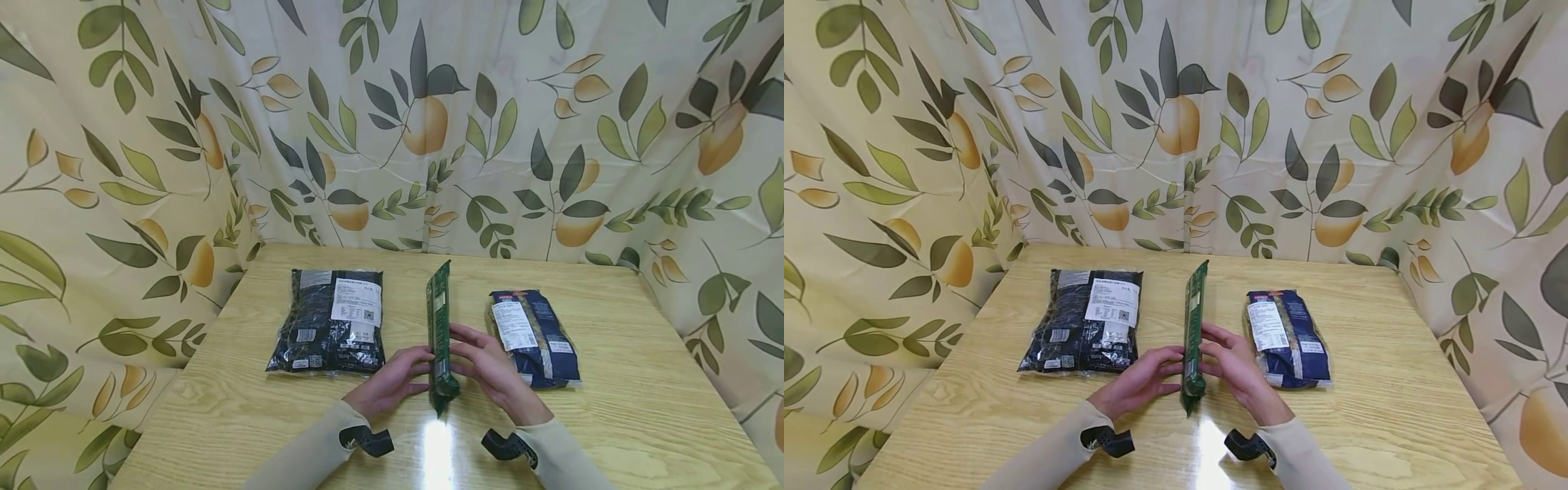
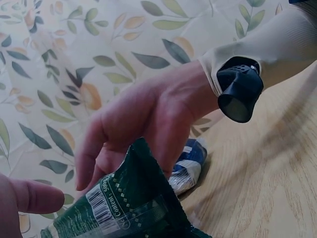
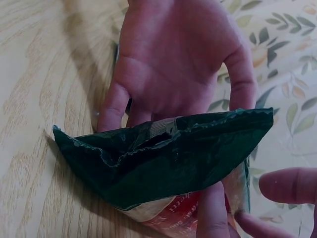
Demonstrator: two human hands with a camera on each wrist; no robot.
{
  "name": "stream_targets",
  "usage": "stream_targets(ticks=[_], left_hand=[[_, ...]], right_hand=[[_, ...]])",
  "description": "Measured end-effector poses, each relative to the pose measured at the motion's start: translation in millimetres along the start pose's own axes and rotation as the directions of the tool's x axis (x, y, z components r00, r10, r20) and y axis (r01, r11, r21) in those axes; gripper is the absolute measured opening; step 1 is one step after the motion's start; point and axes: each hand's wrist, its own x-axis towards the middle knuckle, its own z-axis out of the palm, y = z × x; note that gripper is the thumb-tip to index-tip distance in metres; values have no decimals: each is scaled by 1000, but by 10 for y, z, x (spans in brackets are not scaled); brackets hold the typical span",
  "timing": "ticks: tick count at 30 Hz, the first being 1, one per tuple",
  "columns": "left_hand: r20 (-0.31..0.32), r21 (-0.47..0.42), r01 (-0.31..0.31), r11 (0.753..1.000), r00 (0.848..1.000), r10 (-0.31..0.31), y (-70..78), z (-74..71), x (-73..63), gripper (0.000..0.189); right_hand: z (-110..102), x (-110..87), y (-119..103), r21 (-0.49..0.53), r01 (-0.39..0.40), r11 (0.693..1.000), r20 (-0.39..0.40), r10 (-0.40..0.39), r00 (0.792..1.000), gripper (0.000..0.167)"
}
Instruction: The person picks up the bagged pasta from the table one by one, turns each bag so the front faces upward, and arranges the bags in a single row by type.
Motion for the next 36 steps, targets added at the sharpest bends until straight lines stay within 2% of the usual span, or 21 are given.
stream_targets(ticks=[16,27,36], left_hand=[[1,-9,-9,1000,1000,9,-15,-1,0,45],[-17,-22,-15,1000,1000,14,-27,-1,6,43],[-46,-30,-10,999,999,8,-39,0,7,39]], right_hand=[[58,45,27,-41,36,999,6,-35,999,57],[122,56,20,-170,69,983,-24,-74,997,50],[211,48,10,-248,91,965,-2,-94,996,50]])
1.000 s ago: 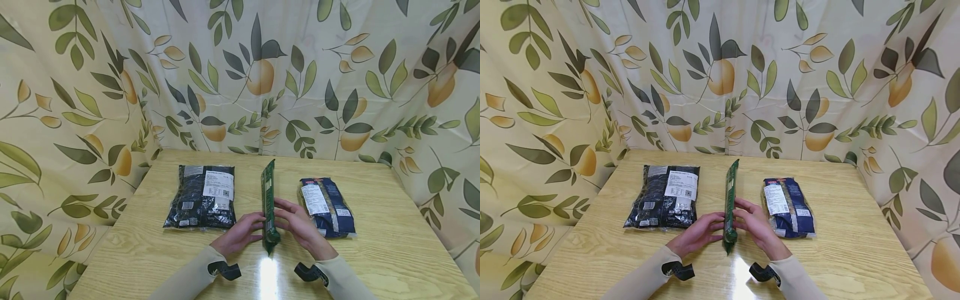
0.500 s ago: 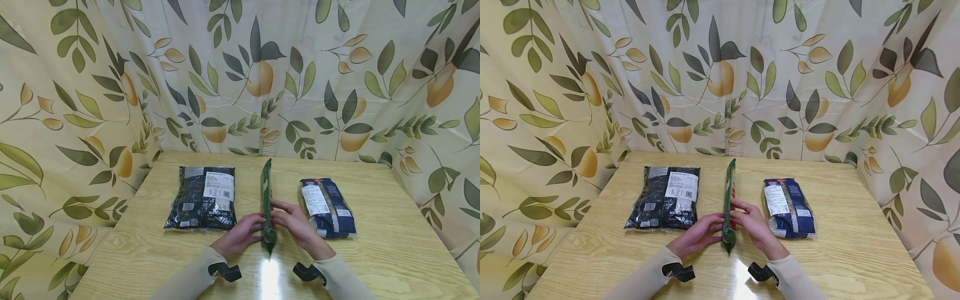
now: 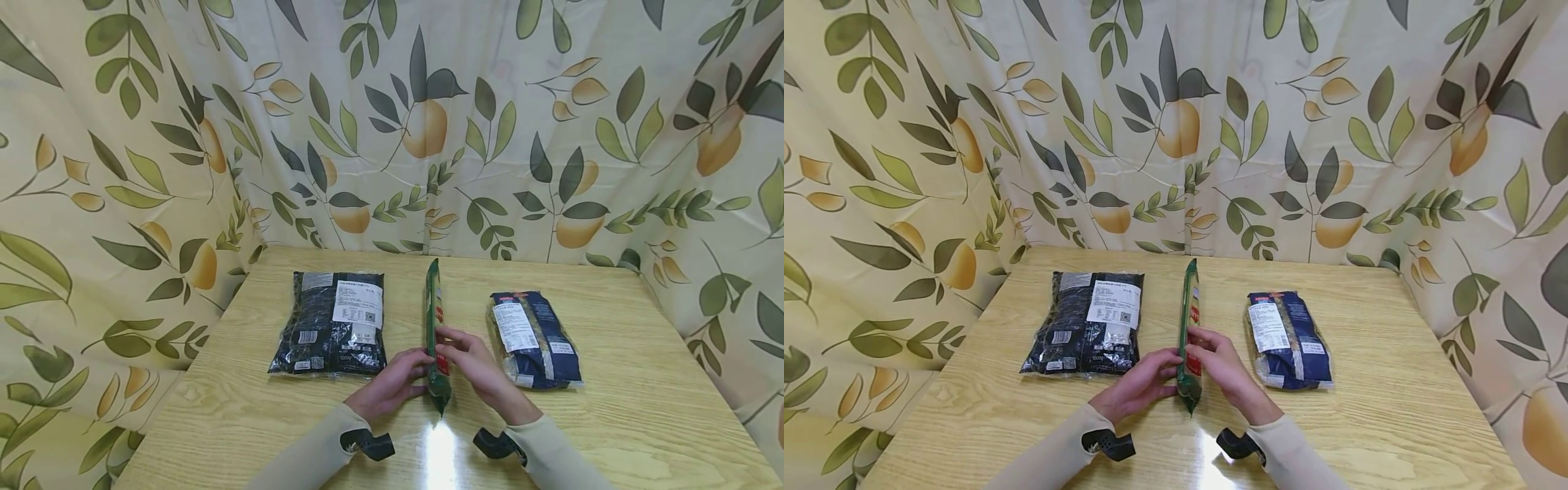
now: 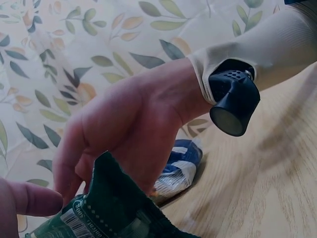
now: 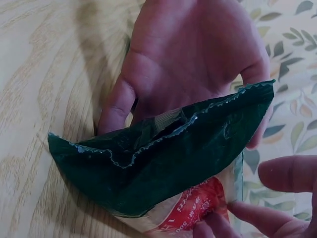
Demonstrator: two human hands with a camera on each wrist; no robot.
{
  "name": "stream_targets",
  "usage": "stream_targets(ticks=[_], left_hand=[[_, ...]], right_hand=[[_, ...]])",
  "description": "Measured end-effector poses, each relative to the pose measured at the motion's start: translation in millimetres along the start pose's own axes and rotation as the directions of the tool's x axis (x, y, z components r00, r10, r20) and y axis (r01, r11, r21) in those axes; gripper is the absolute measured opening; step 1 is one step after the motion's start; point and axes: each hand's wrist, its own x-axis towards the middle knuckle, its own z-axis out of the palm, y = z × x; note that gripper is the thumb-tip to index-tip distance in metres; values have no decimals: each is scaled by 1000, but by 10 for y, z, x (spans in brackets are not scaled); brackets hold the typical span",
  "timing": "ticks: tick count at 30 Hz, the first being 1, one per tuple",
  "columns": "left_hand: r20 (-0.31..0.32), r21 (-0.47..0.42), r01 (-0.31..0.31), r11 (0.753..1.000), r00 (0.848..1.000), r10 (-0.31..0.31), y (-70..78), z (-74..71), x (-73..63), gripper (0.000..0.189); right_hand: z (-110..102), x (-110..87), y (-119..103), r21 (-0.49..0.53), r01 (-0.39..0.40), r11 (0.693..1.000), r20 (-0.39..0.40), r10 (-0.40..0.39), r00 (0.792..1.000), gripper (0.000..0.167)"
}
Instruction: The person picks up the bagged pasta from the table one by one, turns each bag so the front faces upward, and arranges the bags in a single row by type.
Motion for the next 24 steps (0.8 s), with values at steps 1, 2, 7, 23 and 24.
stream_targets(ticks=[1,2,7,23,24], left_hand=[[-2,1,2,1000,1000,-2,0,-3,-1,39],[-3,4,1,1000,1000,-1,-3,-5,-3,39],[-11,-8,0,1000,1000,0,-9,-10,-7,41],[-28,5,-30,1000,999,30,-47,-31,11,60],[-27,2,-30,1000,999,30,-47,-29,6,60]], right_hand=[[11,0,-1,-14,10,1000,8,-10,1000,50],[24,1,-3,-27,18,999,10,-18,1000,50],[75,3,-11,-84,69,994,41,-66,997,46],[61,1,39,3,31,1000,57,-31,998,40],[47,1,50,14,31,999,49,-31,998,39]])
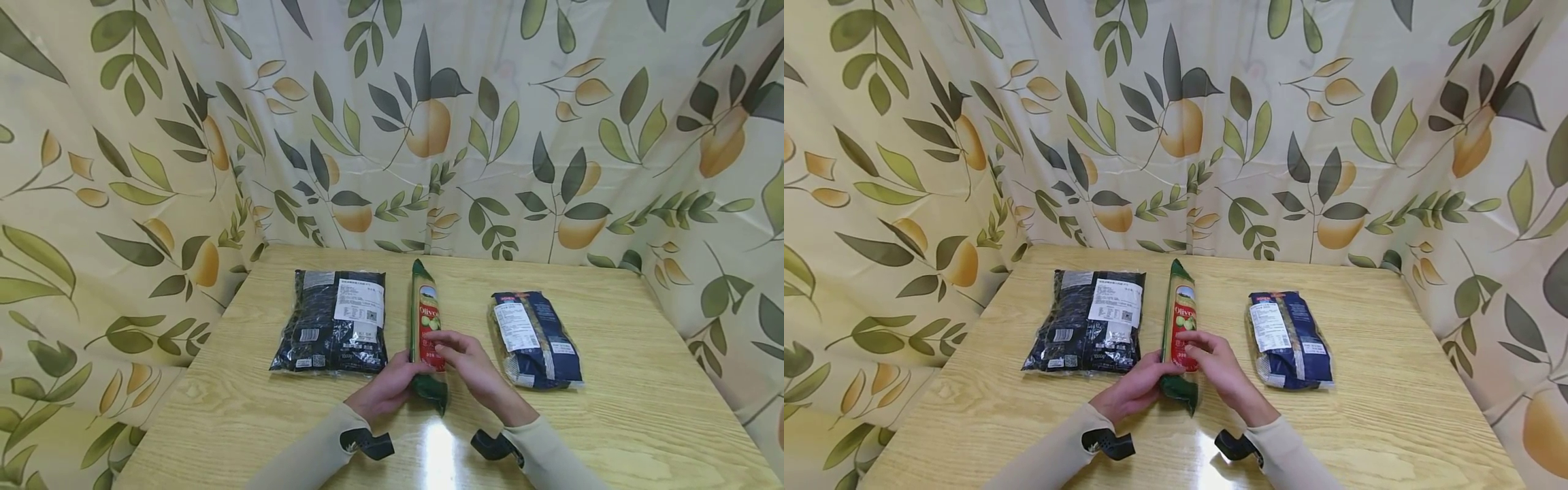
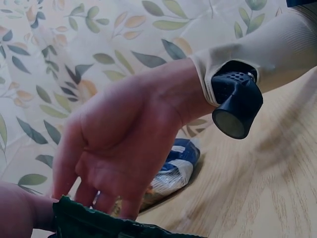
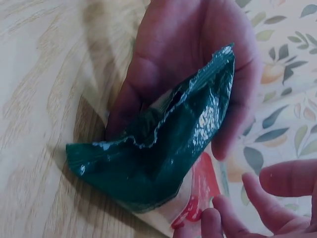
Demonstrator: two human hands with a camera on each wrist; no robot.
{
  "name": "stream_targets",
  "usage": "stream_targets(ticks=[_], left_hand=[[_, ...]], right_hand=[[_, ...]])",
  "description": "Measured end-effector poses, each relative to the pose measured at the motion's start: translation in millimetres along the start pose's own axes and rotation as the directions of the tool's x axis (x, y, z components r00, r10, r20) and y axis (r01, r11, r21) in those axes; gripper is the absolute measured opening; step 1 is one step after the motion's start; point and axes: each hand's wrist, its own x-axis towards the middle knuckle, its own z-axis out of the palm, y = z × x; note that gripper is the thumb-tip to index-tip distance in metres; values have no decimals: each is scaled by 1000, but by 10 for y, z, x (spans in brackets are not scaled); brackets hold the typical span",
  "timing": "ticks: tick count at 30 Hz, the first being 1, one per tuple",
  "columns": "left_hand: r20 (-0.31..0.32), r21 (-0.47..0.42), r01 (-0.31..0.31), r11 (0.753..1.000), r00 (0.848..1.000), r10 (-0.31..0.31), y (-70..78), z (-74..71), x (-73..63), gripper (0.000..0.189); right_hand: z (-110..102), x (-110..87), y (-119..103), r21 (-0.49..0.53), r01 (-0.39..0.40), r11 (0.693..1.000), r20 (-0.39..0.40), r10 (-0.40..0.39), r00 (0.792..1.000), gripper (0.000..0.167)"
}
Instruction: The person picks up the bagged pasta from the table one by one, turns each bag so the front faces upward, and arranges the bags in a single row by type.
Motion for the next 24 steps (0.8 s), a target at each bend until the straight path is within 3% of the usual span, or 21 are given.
stream_targets(ticks=[7,15,24], left_hand=[[5,-3,-1,1000,1000,1,-3,-2,-9,65],[-23,-67,26,997,999,-27,-5,-20,-20,68],[-31,-58,43,997,998,-45,8,0,-52,64]], right_hand=[[-65,-18,28,96,-26,995,-31,29,999,43],[-72,-35,84,152,-97,984,-44,105,994,48],[-82,-76,130,220,-143,965,-4,148,989,53]])
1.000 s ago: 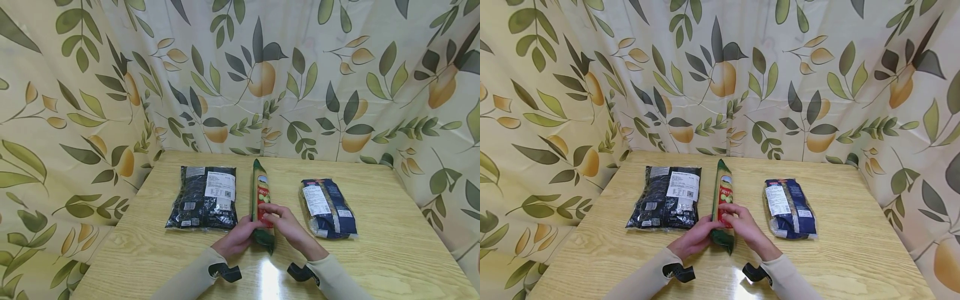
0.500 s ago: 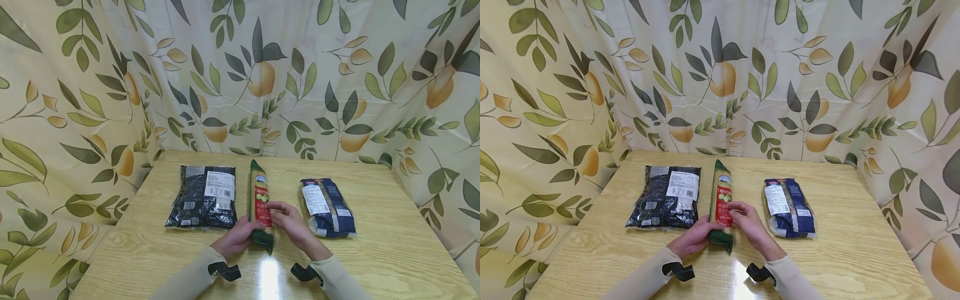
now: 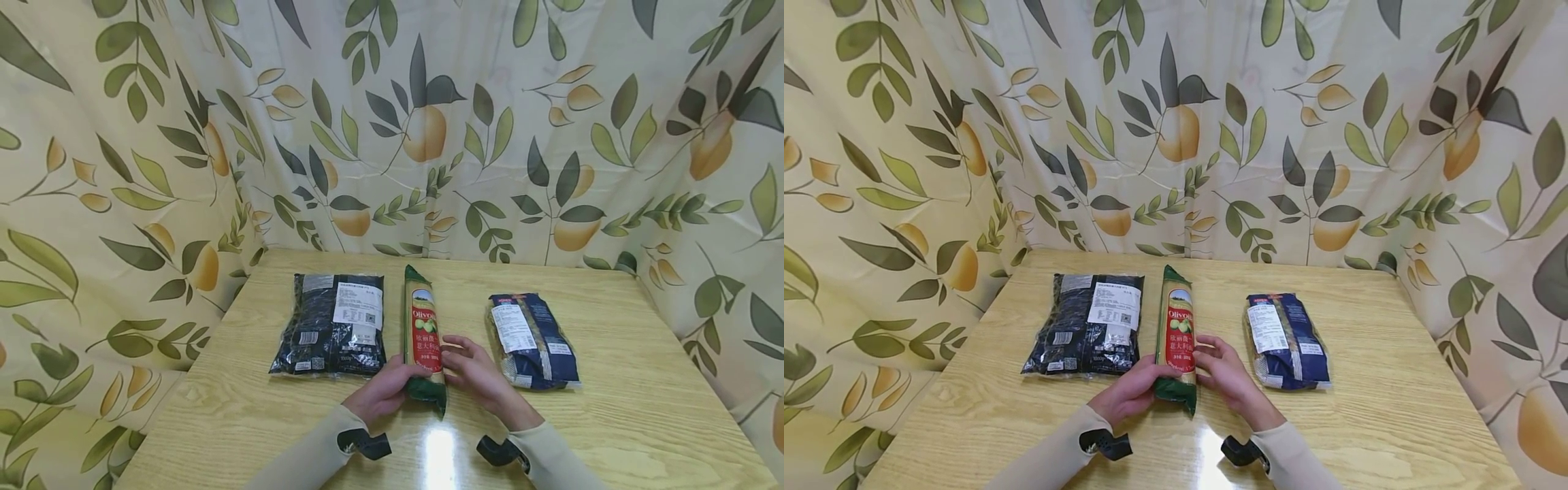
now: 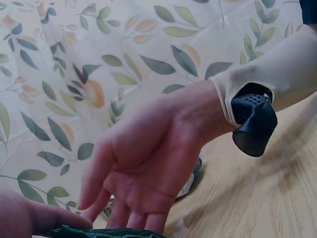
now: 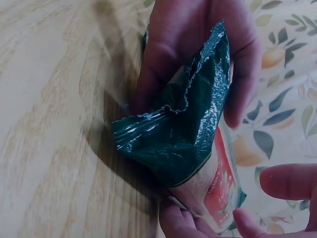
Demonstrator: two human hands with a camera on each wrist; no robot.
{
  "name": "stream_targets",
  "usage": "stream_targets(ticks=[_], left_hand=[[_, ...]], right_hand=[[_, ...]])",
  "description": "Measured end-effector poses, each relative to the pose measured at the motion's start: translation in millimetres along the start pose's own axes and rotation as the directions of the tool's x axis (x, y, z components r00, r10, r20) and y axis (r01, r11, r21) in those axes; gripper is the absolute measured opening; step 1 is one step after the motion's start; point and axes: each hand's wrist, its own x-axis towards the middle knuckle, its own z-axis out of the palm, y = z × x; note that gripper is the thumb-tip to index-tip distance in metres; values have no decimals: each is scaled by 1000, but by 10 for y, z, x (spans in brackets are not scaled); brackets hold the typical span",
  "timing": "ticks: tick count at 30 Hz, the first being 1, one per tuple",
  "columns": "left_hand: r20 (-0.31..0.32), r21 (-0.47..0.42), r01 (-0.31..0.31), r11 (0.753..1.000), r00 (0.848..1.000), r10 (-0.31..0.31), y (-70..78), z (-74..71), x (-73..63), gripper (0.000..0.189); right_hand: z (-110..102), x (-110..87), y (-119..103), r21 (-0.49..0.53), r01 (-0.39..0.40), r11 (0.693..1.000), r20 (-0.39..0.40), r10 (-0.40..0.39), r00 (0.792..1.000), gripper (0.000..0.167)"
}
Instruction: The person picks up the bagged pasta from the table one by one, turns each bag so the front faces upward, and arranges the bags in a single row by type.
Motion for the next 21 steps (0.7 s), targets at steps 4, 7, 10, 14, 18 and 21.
stream_targets(ticks=[4,7,10,14,18,21], left_hand=[[-11,-18,12,1000,1000,-13,2,-5,-11,64],[-13,-25,16,1000,1000,-16,-4,-11,-20,64],[-17,-40,25,999,1000,-25,-8,-13,-24,64],[-24,-50,35,998,999,-36,-8,-12,-30,64],[-24,-51,37,998,999,-38,-8,-16,-47,60],[-21,-67,40,997,999,-41,-1,-23,-62,57]], right_hand=[[-11,0,20,24,-16,1000,36,15,999,54],[-21,0,37,34,-14,999,46,13,999,55],[-33,-2,57,34,-12,999,41,11,999,56],[-48,-4,77,33,-13,999,40,12,999,56],[-68,3,90,40,-14,999,66,11,998,57],[-88,14,96,53,-21,998,94,16,995,60]])
